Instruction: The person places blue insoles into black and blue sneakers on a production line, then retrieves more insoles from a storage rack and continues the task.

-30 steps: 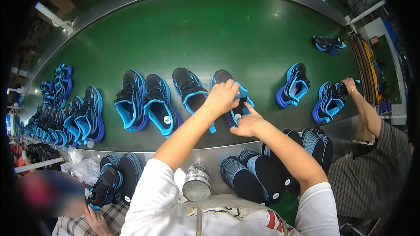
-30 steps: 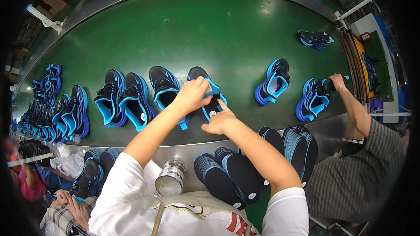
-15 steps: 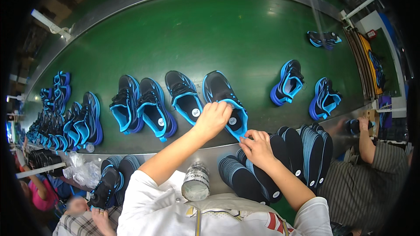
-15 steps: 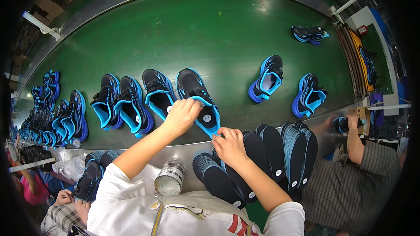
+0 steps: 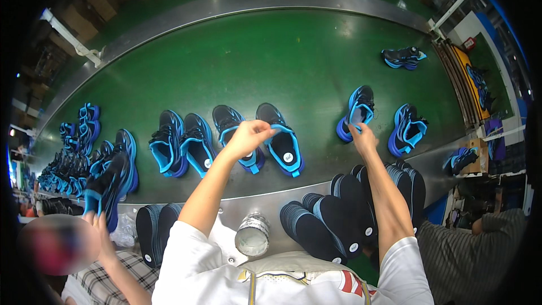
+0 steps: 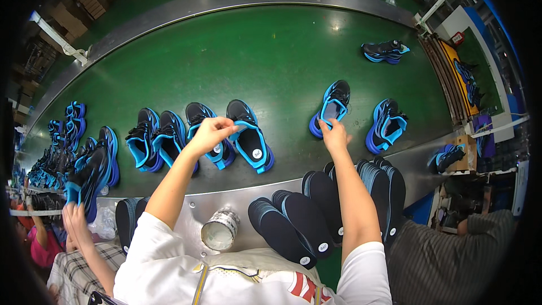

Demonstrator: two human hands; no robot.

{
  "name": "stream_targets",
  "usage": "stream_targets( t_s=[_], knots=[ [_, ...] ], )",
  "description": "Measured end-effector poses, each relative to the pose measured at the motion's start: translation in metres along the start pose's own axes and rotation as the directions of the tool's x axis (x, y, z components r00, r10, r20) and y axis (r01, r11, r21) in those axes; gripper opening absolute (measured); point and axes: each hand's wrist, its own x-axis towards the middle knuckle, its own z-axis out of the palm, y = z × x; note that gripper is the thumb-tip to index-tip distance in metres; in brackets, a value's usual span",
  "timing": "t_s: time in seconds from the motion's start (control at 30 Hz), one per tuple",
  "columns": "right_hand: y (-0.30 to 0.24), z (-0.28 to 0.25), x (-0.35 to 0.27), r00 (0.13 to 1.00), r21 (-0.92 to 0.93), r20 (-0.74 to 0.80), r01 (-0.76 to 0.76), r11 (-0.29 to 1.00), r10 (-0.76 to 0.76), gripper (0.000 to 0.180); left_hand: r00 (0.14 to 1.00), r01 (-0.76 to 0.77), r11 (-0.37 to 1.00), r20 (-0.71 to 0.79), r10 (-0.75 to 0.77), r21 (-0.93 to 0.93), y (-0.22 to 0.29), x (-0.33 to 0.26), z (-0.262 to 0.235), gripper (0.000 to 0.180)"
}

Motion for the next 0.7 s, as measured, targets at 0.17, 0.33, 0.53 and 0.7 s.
stream_targets(
  t_s=[0.17,0.33,0.53,0.7],
  knots=[
    [-0.005,0.021,-0.033,0.934,0.261,-0.062,0.355,0.898,-0.352,0.035,0.990,0.072,0.634,-0.020,-0.136,-0.770,-0.006,-0.032,-0.020,0.009],
    [-0.026,-0.009,-0.102,0.800,0.343,0.170,0.499,0.796,-0.575,0.039,0.992,0.020,0.209,-0.007,-0.128,-0.978,-0.014,-0.039,-0.001,0.006],
    [0.041,-0.052,-0.204,0.820,0.065,0.188,0.539,0.840,-0.540,0.052,0.993,0.049,0.261,0.018,-0.119,-0.964,0.014,-0.018,0.031,0.030],
    [0.066,-0.081,-0.282,0.910,-0.067,0.193,0.387,0.920,-0.368,0.059,0.990,-0.007,0.848,-0.124,-0.070,-0.531,0.030,0.007,0.074,0.030]
  ],
)
